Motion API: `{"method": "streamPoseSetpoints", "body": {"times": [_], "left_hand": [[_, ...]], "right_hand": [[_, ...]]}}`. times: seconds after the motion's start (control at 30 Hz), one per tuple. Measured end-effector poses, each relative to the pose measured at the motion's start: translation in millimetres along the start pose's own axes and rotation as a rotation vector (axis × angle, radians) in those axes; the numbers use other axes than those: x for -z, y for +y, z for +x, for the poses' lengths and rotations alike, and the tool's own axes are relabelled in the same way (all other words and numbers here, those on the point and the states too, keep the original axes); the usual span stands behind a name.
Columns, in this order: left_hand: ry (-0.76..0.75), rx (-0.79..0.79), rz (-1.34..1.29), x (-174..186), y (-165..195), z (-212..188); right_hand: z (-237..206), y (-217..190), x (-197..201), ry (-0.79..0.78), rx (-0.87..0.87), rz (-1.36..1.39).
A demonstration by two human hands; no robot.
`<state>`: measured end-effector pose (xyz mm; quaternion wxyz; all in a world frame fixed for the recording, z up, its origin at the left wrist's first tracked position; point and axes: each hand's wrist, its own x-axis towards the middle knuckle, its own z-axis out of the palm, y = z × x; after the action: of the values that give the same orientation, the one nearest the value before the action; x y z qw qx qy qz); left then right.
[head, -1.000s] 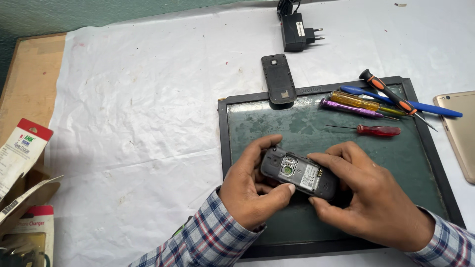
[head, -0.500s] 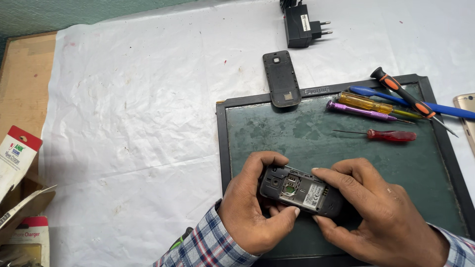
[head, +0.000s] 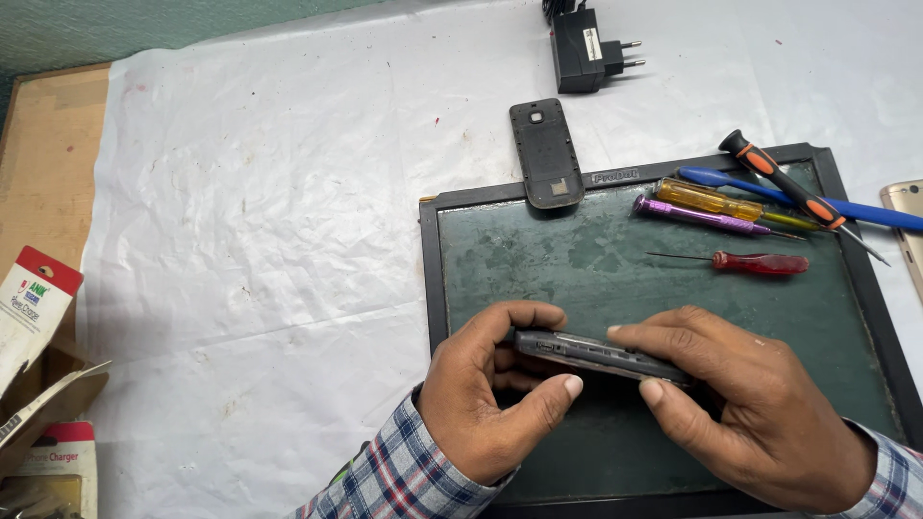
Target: The person opens the casing of a wall charger adapter, works on its internal circuit board and wires, then reassembles the charger and sets it aside. They then pick up a feature phone, remove its back cover and battery, and pick up a screwdriver to continue working on the phone.
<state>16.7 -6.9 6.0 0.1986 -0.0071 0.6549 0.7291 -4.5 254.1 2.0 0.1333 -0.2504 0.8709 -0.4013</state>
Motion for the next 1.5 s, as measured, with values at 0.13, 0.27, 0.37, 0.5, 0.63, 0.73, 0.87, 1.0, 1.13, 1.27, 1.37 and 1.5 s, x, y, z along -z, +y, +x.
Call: {"method": "streamPoseSetpoints", "body": {"times": [0.13, 0.27, 0.37, 0.5, 0.63, 0.73, 0.87, 1.0, 1.13, 1.27, 1.37, 1.5], "left_hand": [[0.004, -0.04, 0.004, -1, -4, 1], [0.0, -0.18, 0.074, 1, -5, 0], [-0.001, -0.275, 0.174, 1, -4, -1], [-0.011, -0.367, 0.305, -3, -3, -2], [0.009, -0.474, 0.437, -5, -2, -6], [0.02, -0.544, 0.502, -6, -3, -6], [0.048, -0.609, 0.547, -9, -7, -7], [0.054, -0.628, 0.573, -9, -10, -6], [0.056, -0.638, 0.561, -10, -10, -6], [0.092, -0.67, 0.589, -10, -6, -5], [0.123, -0.664, 0.613, -9, -4, -6], [0.13, -0.606, 0.672, -8, -3, -7]], "right_hand": [[-1, 4, -2, 0.009, 0.002, -0.01], [-2, 2, -3, 0.028, 0.035, -0.009], [-1, -1, -5, 0.069, 0.106, -0.049], [0, -6, -9, 0.141, 0.214, -0.164], [0, -10, -14, 0.207, 0.291, -0.275], [0, -13, -15, 0.231, 0.357, -0.307], [0, -15, -17, 0.216, 0.383, -0.274], [-1, -14, -20, 0.205, 0.378, -0.299], [0, -15, -21, 0.201, 0.393, -0.297], [2, -20, -17, 0.246, 0.37, -0.326], [7, -22, -15, 0.266, 0.347, -0.355], [8, -21, -13, 0.243, 0.283, -0.359]]}}
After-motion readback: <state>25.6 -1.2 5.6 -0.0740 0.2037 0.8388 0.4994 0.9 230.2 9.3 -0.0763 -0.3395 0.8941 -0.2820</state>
